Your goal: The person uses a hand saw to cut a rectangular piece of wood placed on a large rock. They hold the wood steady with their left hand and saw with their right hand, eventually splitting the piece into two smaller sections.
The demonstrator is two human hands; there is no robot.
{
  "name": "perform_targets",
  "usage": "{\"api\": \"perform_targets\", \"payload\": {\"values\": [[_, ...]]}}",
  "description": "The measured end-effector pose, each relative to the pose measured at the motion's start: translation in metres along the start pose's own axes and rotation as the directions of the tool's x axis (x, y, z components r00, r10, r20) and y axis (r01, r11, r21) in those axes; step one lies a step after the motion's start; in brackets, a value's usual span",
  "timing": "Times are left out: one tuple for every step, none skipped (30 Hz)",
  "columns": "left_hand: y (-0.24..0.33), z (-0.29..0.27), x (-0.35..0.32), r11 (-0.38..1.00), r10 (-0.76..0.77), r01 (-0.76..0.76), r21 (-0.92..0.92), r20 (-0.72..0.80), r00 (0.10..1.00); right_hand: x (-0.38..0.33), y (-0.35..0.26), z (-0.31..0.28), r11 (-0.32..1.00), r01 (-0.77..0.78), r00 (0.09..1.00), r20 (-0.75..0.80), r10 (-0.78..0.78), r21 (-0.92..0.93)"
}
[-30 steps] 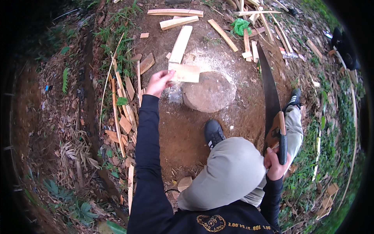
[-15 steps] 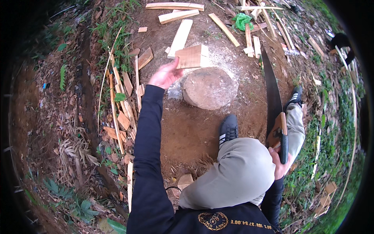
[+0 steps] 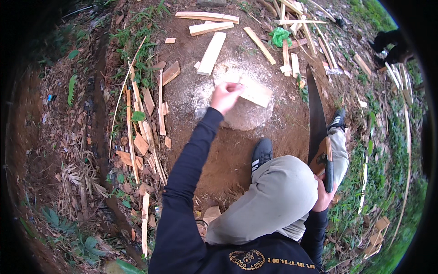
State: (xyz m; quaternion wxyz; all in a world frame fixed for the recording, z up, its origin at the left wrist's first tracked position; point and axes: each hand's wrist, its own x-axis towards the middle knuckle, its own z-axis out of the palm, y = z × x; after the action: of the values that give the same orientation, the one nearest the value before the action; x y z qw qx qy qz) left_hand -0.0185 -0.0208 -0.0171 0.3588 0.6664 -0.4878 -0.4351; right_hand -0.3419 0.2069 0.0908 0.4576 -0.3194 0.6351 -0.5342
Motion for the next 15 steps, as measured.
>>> {"api": "perform_targets", "payload": {"values": [[0.0,0.012,-0.006,0.995,0.045,-0.043,0.09,-0.023,0.999,0.0,0.004,-0.002,1.0,0.006,1.0,-0.006,-0.006,-0.006],[0.001,0.018,-0.012,0.98,0.091,-0.082,0.181,-0.043,0.995,-0.001,0.007,-0.005,1.0,0.011,1.0,-0.012,-0.011,-0.011],[-0.005,0.015,-0.015,0.956,0.158,-0.132,0.262,-0.082,0.984,-0.002,0.01,-0.005,1.0,0.028,0.999,-0.041,-0.029,-0.013],[-0.014,0.005,-0.02,0.948,0.164,-0.123,0.294,-0.12,0.979,-0.003,0.009,-0.005,1.0,0.013,0.999,-0.04,-0.012,0.023],[-0.018,-0.007,-0.025,0.939,0.177,-0.122,0.322,-0.149,0.973,-0.004,0.006,-0.004,0.998,0.003,0.999,-0.049,0.0,0.06],[-0.021,-0.022,-0.029,0.941,0.205,-0.146,0.304,-0.172,0.963,-0.005,0.003,-0.007,0.995,-0.004,0.998,-0.063,0.01,0.095],[-0.036,-0.048,-0.031,0.962,0.158,-0.096,0.257,-0.232,0.96,-0.005,0.003,-0.009,0.998,0.005,0.999,-0.054,-0.002,0.067],[-0.028,-0.062,-0.04,0.96,0.101,-0.011,0.28,-0.31,0.945,-0.003,0.003,-0.015,0.999,0.021,0.998,-0.063,-0.019,0.029],[-0.058,-0.105,-0.039,0.929,0.122,0.06,0.366,-0.454,0.883,-0.006,-0.002,-0.009,0.998,-0.004,1.0,-0.025,0.006,0.058],[-0.064,-0.13,-0.043,0.926,0.104,0.122,0.357,-0.552,0.827,-0.007,-0.005,-0.007,0.997,-0.026,1.0,-0.006,0.026,0.07],[-0.081,-0.162,-0.044,0.979,0.058,0.073,0.189,-0.607,0.793,-0.006,-0.004,-0.003,0.995,-0.052,0.999,0.021,0.05,0.08],[-0.081,-0.176,-0.048,0.98,0.123,0.002,0.198,-0.618,0.776,-0.004,-0.004,0.0,0.994,-0.051,0.998,0.036,0.047,0.096],[-0.08,-0.186,-0.052,0.969,0.151,0.006,0.247,-0.612,0.777,-0.003,-0.005,0.005,0.992,-0.051,0.998,0.052,0.045,0.114],[-0.058,-0.175,-0.056,0.961,0.171,-0.001,0.275,-0.592,0.788,0.001,-0.008,0.002,0.993,-0.037,0.998,0.047,0.032,0.114],[-0.034,-0.161,-0.063,0.964,0.229,-0.099,0.245,-0.589,0.775,0.005,-0.008,0.0,0.994,-0.01,0.999,0.044,0.005,0.111]]}}
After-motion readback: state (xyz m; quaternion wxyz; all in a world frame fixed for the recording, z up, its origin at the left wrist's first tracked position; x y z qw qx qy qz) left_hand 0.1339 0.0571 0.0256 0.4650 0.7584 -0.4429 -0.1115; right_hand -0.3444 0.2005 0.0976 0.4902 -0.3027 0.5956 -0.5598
